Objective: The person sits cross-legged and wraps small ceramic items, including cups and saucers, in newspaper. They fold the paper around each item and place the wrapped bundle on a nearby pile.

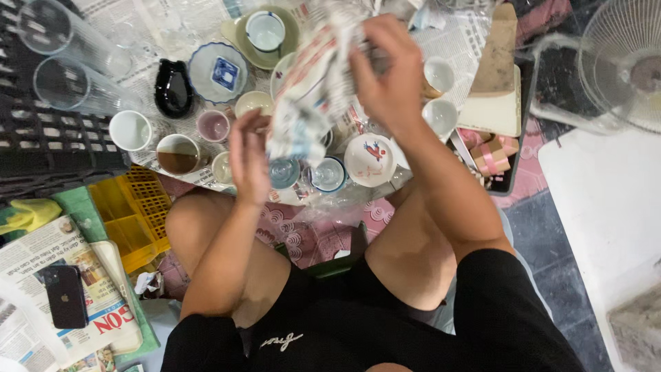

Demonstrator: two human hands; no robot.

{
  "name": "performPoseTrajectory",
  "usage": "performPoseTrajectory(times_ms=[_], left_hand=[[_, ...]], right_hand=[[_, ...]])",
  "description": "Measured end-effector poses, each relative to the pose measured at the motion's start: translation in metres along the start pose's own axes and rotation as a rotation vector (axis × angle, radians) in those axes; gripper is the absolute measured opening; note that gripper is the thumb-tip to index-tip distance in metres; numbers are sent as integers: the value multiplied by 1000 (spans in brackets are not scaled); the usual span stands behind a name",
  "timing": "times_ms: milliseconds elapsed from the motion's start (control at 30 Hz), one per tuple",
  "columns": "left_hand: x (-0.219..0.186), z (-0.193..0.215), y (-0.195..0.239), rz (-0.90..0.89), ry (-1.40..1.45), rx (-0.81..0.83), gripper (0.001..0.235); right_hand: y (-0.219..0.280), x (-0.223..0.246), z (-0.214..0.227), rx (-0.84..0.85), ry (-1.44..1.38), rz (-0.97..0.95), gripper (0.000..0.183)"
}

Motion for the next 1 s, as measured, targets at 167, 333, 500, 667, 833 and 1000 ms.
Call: performPoseTrajectory(times_ms=[167, 333, 500, 667, 833, 1000], left_hand=[[-14, 16, 9, -88, 48, 73, 72], [-1, 18, 17, -43, 79, 250, 105], [43, 29, 24, 141, 202, 329, 102], [80, 45, 28, 291, 550, 103, 76], [53, 41, 15, 272, 795, 161, 71], [16, 27, 9, 211, 873, 221, 71]], right_hand=[[0, 54, -20, 123, -36, 113, 29], [7, 78, -32, 201, 38, 256, 34], [7, 76, -45, 220, -15, 228, 36], [8, 69, -42, 195, -137, 132, 26], [12, 58, -40, 223, -195, 195, 25], [1, 51, -28, 343, -333, 198, 27]])
Point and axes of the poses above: each hand's wrist, its own y-axis away from the middle knuckle, its own z-axis out of the back of the hand, x = y × z, the point moved 4 cm from there along -y, towards the middle knuckle, and after that the axes turned 11 degrees about z, right-handed, at the moved point
